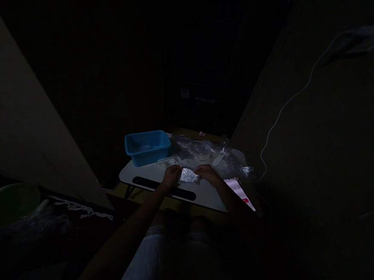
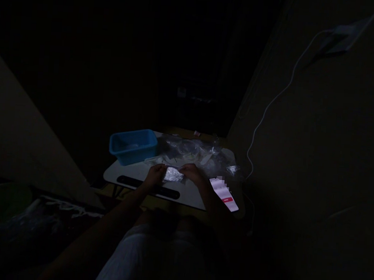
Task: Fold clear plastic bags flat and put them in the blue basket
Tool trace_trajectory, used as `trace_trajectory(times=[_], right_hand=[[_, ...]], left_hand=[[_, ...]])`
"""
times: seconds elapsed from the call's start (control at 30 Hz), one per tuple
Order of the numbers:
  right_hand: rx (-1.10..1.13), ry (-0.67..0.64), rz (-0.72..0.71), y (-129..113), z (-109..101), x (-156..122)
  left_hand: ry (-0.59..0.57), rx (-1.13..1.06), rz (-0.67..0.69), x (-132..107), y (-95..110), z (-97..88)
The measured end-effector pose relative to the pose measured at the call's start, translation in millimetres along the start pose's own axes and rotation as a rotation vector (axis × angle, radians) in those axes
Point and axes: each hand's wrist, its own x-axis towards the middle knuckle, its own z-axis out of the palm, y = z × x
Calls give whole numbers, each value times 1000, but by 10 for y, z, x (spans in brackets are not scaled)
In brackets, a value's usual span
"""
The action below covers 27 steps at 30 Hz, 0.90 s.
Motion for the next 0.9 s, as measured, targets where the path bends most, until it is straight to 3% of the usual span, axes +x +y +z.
trace_trajectory(times=[0.17, 0.3, 0.43, 0.53, 0.67, 0.77, 0.9], right_hand=[[118, -26, -27, -330, 10, 93], [169, -74, -34, -638, 88, 240], [207, -67, -52, -949, 290, 446], [171, -74, -74, -1181, 519, 642], [55, -96, -71, -1403, 906, 951], [9, -127, -41, -1440, 1189, 1177], [-95, -173, 46, -1346, 1463, 1437]], left_hand=[[70, 67, 114, 198, 387, -205], [80, 82, 131, 372, 685, -423], [112, 69, 106, 514, 914, -727], [90, 43, 65, 618, 1039, -1057], [148, 139, 24, 769, 1090, -1587], [170, 245, 2, 858, 1026, -1944], [233, 503, 30, 914, 875, -2236]])
